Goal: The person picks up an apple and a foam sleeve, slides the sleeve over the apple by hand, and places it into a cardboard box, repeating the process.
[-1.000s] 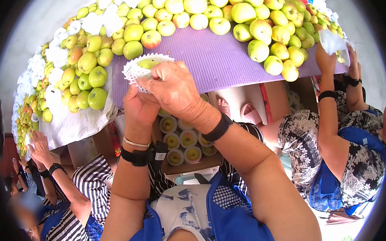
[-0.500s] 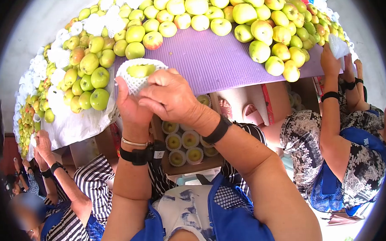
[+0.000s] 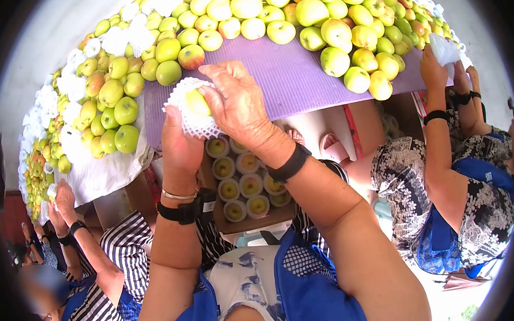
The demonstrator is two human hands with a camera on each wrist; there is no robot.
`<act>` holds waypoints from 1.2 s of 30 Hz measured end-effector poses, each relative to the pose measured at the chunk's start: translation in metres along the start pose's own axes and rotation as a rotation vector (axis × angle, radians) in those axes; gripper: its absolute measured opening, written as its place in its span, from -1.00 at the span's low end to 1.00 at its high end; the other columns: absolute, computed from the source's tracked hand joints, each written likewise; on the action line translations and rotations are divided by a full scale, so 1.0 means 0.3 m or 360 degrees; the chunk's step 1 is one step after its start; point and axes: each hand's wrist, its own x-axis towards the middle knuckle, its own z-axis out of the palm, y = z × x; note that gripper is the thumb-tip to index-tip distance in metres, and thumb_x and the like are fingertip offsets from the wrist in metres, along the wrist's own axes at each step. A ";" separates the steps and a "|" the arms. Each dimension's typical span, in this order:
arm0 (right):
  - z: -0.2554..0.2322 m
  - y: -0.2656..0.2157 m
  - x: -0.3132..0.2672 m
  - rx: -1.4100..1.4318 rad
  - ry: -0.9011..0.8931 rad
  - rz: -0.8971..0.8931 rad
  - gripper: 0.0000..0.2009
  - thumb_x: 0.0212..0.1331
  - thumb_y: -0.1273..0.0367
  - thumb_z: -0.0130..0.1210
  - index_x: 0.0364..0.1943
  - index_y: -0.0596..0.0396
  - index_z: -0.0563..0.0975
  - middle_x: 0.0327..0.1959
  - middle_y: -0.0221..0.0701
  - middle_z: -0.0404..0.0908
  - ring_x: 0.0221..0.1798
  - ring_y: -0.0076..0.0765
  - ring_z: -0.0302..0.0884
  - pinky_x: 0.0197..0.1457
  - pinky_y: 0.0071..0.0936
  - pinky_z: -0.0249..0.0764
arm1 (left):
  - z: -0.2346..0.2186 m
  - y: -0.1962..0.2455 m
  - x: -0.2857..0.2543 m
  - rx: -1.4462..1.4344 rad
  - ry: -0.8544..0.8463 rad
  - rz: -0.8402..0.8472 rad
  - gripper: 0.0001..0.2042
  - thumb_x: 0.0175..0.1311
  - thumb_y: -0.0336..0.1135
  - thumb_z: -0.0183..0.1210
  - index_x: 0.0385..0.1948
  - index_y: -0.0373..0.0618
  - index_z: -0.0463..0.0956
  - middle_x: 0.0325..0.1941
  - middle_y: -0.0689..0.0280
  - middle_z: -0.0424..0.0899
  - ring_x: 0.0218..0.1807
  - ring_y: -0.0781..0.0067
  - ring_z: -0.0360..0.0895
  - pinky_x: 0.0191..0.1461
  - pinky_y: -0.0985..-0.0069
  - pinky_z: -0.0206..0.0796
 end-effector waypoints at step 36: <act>0.064 -0.007 -0.059 0.0012 -0.0168 0.0754 -0.88 0.17 0.36 -0.01 -0.36 0.13 0.42 -0.49 -0.04 0.52 -0.37 0.16 0.48 -0.33 -0.07 0.39 | -0.046 -0.039 -0.012 -0.1209 0.0356 -0.0521 -0.60 0.28 -0.10 -0.21 0.08 -0.05 0.31 0.18 0.23 0.37 0.23 0.16 0.29 0.26 0.16 0.15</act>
